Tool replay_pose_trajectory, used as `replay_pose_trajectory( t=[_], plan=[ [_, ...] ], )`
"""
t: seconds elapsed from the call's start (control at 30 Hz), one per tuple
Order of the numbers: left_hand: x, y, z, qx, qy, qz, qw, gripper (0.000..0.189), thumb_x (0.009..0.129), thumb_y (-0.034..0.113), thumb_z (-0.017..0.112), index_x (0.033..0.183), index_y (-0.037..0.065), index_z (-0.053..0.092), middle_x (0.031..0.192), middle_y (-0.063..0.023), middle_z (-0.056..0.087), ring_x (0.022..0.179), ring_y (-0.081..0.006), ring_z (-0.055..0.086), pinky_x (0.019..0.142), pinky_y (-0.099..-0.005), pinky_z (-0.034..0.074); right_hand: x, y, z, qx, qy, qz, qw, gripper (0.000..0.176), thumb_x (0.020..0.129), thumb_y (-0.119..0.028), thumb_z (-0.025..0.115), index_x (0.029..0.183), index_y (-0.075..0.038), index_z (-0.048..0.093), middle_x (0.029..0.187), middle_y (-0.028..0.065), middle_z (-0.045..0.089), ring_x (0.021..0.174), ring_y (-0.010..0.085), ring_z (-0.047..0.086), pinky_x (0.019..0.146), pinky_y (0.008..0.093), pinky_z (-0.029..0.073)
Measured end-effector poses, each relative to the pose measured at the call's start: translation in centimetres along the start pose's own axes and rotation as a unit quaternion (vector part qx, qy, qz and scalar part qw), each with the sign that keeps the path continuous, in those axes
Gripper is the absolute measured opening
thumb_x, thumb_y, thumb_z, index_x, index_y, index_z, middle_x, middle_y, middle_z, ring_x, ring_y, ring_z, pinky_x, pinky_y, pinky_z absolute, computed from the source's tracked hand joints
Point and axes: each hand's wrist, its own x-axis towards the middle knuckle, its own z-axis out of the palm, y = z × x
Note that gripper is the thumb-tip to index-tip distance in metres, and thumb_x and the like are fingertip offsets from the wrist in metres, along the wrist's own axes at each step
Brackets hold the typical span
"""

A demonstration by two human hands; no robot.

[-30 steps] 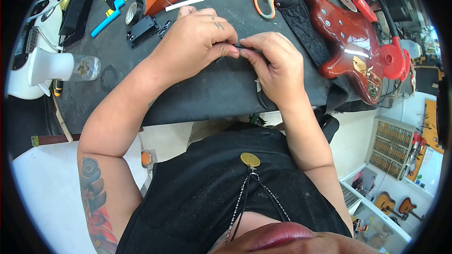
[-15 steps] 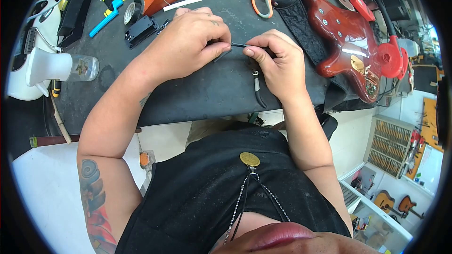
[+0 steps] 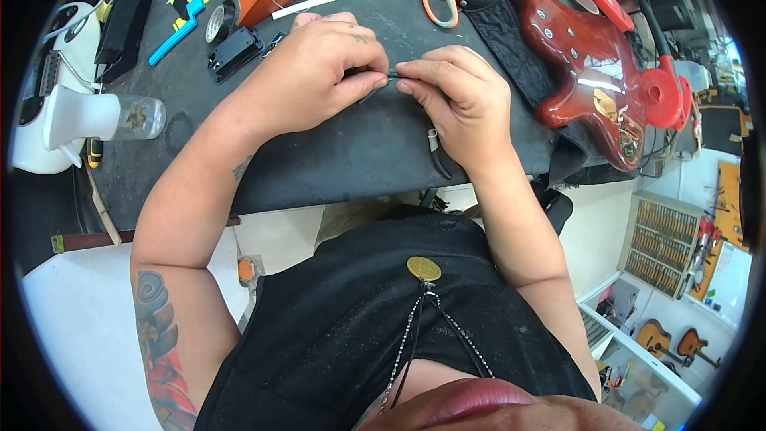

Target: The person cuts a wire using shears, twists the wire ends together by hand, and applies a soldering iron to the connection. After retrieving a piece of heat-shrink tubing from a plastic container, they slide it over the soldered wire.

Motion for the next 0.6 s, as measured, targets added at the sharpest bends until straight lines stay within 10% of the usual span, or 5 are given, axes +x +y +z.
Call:
replay_pose_trajectory(
  t=[0.6],
  plan=[
    [-0.1,0.1,0.2,-0.02,0.008,-0.027,0.999,0.007,0.092,0.01,0.079,0.095,0.008,0.073,0.089,-0.0032,0.068,0.096,-0.0255,0.064,0.095,-0.0409,0.04,0.9,-0.8,0.3,0.069,-0.059,0.127,0.988,0.018,0.086,-0.015,0.089,0.099,-0.005,0.081,0.089,0.0079,0.078,0.084,0.0271,0.072,0.083,0.038,0.054]
  ],
)
